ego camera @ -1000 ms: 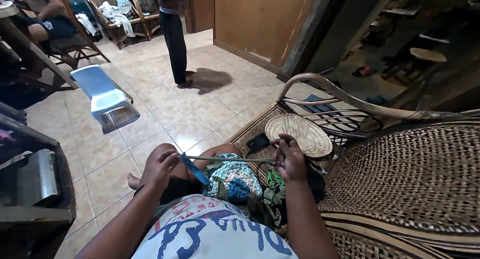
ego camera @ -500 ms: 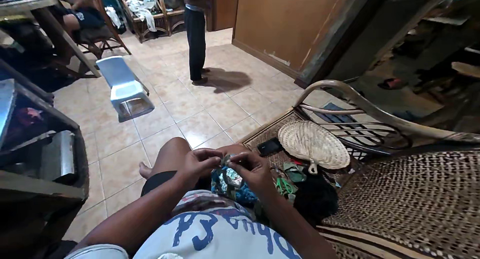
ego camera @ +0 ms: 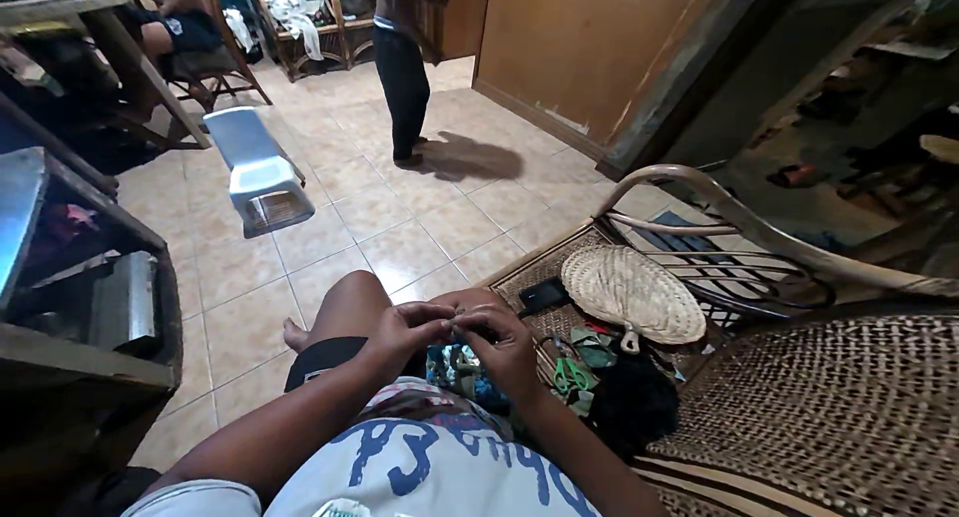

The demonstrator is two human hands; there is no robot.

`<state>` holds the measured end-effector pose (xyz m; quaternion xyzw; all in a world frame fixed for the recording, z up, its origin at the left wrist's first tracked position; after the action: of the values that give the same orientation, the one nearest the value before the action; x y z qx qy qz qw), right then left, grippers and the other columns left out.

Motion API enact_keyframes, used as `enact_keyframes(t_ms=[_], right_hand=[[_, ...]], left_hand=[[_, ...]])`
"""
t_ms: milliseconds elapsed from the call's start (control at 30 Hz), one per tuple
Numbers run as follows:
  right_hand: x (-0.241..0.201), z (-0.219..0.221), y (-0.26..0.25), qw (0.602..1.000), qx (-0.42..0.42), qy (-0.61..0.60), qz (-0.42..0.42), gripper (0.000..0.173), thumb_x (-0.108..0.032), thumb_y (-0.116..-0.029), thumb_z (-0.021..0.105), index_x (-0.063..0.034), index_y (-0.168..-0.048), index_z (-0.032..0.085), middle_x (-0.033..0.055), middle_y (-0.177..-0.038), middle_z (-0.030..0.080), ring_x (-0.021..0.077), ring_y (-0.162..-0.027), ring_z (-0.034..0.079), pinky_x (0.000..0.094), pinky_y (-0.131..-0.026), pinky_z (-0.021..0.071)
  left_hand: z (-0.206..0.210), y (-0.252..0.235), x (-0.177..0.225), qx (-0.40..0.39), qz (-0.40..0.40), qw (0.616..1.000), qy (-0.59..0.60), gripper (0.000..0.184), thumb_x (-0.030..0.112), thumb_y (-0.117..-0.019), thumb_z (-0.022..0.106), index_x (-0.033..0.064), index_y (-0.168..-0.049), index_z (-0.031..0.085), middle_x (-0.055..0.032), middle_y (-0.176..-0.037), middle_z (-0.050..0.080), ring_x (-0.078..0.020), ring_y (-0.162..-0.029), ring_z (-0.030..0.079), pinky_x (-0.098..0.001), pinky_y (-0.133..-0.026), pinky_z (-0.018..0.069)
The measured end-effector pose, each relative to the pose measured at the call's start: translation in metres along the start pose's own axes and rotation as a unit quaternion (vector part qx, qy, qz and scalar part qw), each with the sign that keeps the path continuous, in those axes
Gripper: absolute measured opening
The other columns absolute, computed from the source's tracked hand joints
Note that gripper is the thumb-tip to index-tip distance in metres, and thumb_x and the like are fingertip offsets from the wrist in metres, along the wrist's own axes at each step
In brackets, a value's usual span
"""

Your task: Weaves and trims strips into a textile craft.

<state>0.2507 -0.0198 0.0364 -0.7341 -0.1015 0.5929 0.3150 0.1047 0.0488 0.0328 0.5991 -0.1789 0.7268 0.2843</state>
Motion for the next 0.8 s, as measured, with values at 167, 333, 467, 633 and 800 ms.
enact_keyframes(t_ms=[167,333,467,633,800], right_hand=[[0.000,-0.001,0.002,0.999,-0.031,0.006,0.007,0.012,-0.001,-0.0876,0.073,0.0028,-0.099,0.075,0.0079,-0.102,0.073,0.0047,-0.091,0.069,0.0197,-0.082,0.0586],[-0.002,-0.014,-0.001,1.000,-0.002,0.011,0.025,0.012,0.000,-0.0918,0.066,0.0045,-0.101,0.071,0.0073,-0.103,0.070,0.0029,-0.089,0.067,0.0186,-0.079,0.0579],[-0.004,-0.013,-0.001,0.993,-0.045,-0.060,0.086,0.010,-0.003,-0.0933,0.067,0.0013,-0.101,0.071,0.0045,-0.105,0.068,0.0034,-0.091,0.066,0.0199,-0.080,0.0576],[0.007,-0.004,0.002,0.982,-0.078,-0.075,0.155,0.011,-0.005,-0.0933,0.067,-0.0006,-0.102,0.073,0.0071,-0.109,0.064,0.0053,-0.095,0.064,0.0192,-0.082,0.0571],[0.011,-0.003,0.003,0.968,-0.065,-0.139,0.201,0.019,-0.003,-0.0919,0.070,0.0012,-0.110,0.071,0.0042,-0.108,0.070,0.0040,-0.083,0.067,0.0202,-0.074,0.0583]], left_hand=[[0.001,0.000,-0.001,-0.006,0.012,1.000,-0.014,0.019,-0.002,-0.0937,0.065,-0.0029,-0.112,0.068,-0.0030,-0.097,0.074,-0.0106,-0.086,0.071,-0.0278,-0.082,0.0602],[0.001,-0.002,-0.001,-0.014,0.014,1.000,-0.015,0.025,0.000,-0.0950,0.064,-0.0037,-0.120,0.065,-0.0050,-0.099,0.073,-0.0122,-0.087,0.072,-0.0287,-0.083,0.0606],[0.001,-0.002,-0.001,-0.009,0.006,1.000,-0.014,0.026,-0.001,-0.0948,0.065,-0.0039,-0.120,0.065,-0.0051,-0.099,0.074,-0.0124,-0.087,0.072,-0.0288,-0.083,0.0608],[0.005,-0.001,-0.001,-0.017,0.000,1.000,-0.019,0.025,-0.003,-0.0947,0.063,-0.0039,-0.120,0.065,-0.0040,-0.099,0.074,-0.0110,-0.085,0.072,-0.0275,-0.081,0.0608],[0.005,-0.001,-0.005,-0.039,-0.003,0.999,-0.023,0.030,-0.002,-0.0941,0.064,-0.0036,-0.124,0.064,-0.0037,-0.100,0.073,-0.0115,-0.087,0.072,-0.0286,-0.083,0.0608]])
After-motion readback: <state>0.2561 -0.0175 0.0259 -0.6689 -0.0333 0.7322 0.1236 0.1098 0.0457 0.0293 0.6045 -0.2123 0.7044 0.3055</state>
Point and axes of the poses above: each hand's wrist, its own y-axis away from the middle knuckle, its own z-axis out of the palm, x = y × z, the point moved 6 cm from there along -y, towards the middle knuckle
